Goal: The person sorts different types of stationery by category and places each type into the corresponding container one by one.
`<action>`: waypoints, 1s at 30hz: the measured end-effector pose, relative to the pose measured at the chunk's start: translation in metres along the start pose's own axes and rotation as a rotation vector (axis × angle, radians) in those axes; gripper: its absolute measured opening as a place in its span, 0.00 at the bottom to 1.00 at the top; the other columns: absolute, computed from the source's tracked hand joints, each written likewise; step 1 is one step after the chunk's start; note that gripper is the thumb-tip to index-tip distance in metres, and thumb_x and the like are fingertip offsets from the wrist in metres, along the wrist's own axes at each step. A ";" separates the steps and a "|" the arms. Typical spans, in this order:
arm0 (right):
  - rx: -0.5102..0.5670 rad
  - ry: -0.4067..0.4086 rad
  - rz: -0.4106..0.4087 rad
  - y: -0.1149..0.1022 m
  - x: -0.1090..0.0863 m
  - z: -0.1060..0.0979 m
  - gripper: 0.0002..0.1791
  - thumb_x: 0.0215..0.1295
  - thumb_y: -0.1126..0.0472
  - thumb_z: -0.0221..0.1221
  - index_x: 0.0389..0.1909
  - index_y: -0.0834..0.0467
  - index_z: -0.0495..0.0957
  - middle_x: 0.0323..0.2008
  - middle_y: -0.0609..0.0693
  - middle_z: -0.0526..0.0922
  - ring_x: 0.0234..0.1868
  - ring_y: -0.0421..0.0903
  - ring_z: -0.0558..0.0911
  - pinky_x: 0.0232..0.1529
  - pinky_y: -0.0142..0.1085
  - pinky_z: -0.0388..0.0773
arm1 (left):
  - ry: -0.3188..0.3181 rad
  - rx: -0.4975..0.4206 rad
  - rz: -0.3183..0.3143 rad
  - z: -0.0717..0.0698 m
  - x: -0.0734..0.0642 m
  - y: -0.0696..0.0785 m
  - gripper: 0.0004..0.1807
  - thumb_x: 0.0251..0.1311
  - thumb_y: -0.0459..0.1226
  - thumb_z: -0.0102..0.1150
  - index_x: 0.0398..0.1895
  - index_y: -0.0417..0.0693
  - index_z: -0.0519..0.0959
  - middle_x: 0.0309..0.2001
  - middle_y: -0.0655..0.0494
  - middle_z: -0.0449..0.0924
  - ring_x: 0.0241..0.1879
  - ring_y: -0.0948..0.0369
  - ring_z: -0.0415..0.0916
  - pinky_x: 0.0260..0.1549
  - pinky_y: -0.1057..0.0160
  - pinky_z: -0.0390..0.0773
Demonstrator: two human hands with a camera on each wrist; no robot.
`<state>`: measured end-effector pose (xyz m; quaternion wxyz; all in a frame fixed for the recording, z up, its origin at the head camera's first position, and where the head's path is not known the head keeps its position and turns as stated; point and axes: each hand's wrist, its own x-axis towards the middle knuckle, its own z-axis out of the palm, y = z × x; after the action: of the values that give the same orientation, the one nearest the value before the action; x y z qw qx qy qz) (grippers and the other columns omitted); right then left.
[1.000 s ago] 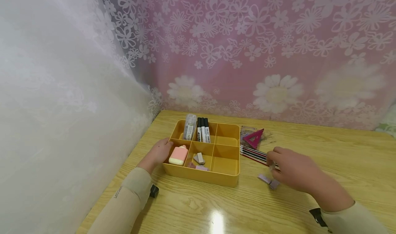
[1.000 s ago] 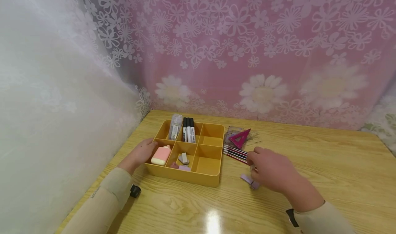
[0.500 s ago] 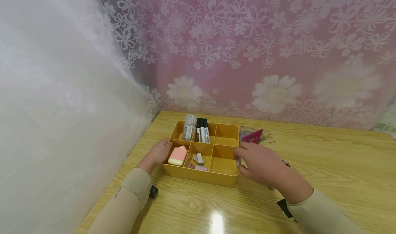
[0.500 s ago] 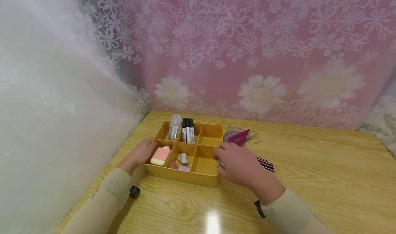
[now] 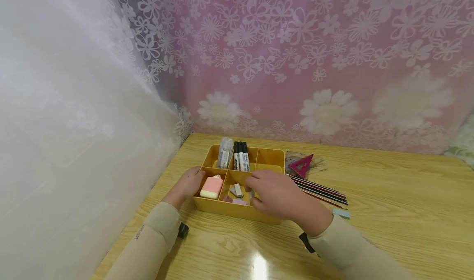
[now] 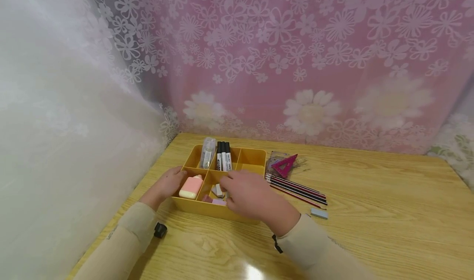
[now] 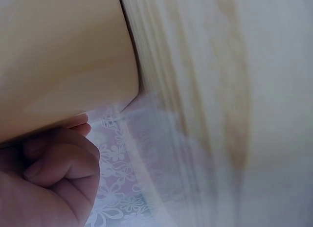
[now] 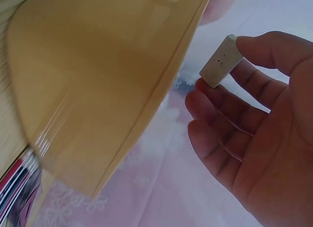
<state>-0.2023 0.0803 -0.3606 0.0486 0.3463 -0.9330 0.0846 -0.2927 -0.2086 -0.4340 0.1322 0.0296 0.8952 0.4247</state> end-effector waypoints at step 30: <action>-0.039 -0.013 0.079 0.019 -0.007 0.003 0.11 0.64 0.56 0.61 0.47 0.49 0.81 0.39 0.41 0.77 0.25 0.39 0.70 0.20 0.33 0.68 | 0.018 0.008 0.005 0.000 0.001 -0.001 0.27 0.81 0.47 0.33 0.72 0.43 0.69 0.67 0.44 0.71 0.68 0.45 0.66 0.67 0.40 0.63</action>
<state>-0.2095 0.0978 -0.3666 0.0459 0.3089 -0.9477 0.0660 -0.2937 -0.2088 -0.4349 0.1232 0.0285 0.8979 0.4217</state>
